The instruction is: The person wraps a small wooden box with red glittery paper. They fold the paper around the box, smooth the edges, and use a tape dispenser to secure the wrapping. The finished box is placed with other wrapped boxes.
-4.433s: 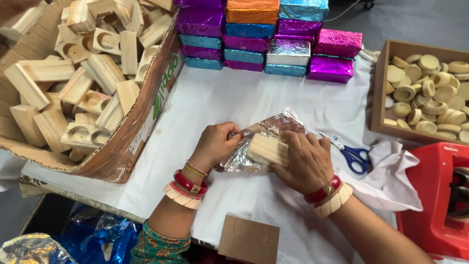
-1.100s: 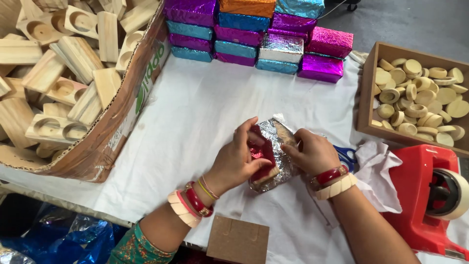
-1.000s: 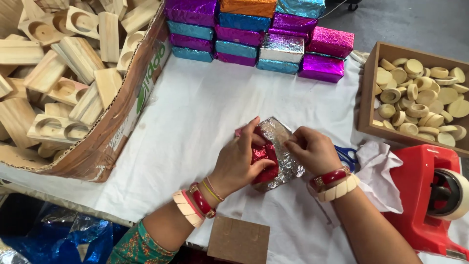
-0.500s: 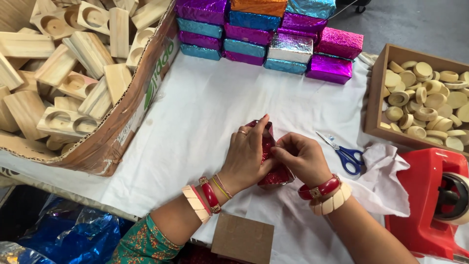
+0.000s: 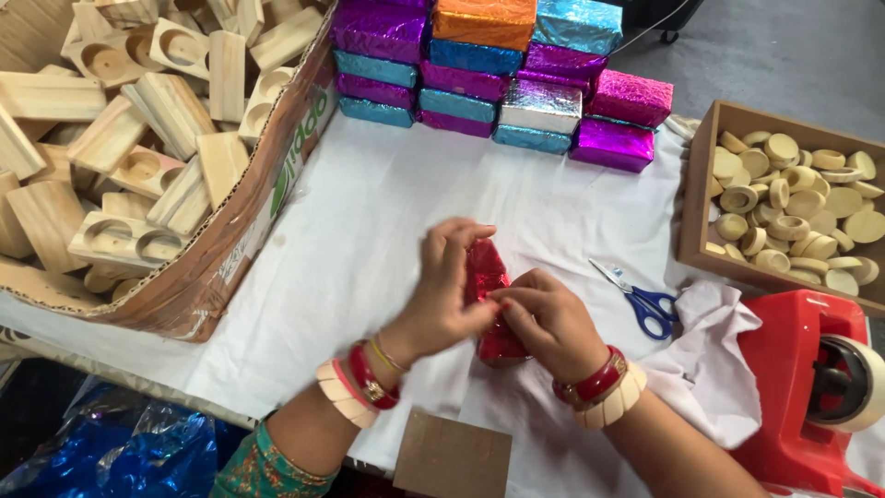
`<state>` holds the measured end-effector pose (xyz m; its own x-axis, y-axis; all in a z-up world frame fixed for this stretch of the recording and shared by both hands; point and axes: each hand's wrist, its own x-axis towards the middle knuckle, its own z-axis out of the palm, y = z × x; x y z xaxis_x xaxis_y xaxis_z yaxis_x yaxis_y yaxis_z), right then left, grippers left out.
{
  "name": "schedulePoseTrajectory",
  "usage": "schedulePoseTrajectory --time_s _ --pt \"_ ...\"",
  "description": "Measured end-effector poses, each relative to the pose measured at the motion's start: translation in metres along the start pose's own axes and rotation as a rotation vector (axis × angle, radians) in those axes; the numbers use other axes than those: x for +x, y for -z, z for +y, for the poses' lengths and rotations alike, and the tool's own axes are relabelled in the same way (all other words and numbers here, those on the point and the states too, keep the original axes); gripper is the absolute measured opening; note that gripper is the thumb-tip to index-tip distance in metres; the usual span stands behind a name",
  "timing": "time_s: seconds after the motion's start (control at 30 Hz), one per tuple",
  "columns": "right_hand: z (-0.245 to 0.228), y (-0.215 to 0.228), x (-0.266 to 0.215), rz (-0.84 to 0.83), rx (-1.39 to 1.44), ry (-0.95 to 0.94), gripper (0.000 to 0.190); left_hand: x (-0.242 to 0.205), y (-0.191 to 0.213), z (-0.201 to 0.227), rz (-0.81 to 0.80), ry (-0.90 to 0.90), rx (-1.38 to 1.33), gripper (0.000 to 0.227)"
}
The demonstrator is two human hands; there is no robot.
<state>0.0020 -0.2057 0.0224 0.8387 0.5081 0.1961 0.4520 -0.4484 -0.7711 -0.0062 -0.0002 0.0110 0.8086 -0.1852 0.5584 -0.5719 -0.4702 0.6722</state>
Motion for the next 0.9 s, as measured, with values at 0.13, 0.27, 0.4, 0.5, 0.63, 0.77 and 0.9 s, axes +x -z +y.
schedulePoseTrajectory --time_s 0.13,0.27,0.4,0.5,0.63,0.77,0.9 --pt "-0.02 -0.001 -0.005 0.041 -0.146 0.143 0.027 0.013 0.025 -0.01 -0.012 -0.028 0.156 0.051" --pt "-0.028 0.001 -0.006 -0.045 -0.304 0.167 0.034 0.011 0.01 -0.02 -0.076 -0.004 0.115 0.021" --pt "-0.047 0.016 0.0 -0.239 -0.359 0.155 0.057 0.008 0.005 -0.028 -0.165 0.184 0.048 0.021" --pt "-0.041 0.014 -0.002 -0.28 -0.361 0.118 0.068 0.007 -0.001 -0.047 -0.204 0.306 -0.064 0.022" --pt "-0.042 0.01 -0.003 -0.313 -0.443 0.074 0.067 0.003 -0.012 -0.065 -0.214 0.351 -0.146 0.024" --pt "-0.046 0.011 -0.003 -0.339 -0.472 0.062 0.069 -0.001 -0.022 -0.072 -0.146 0.23 0.087 0.026" --pt "-0.046 0.012 -0.002 -0.349 -0.501 0.077 0.073 0.0 -0.03 -0.097 -0.13 0.112 0.196 0.023"
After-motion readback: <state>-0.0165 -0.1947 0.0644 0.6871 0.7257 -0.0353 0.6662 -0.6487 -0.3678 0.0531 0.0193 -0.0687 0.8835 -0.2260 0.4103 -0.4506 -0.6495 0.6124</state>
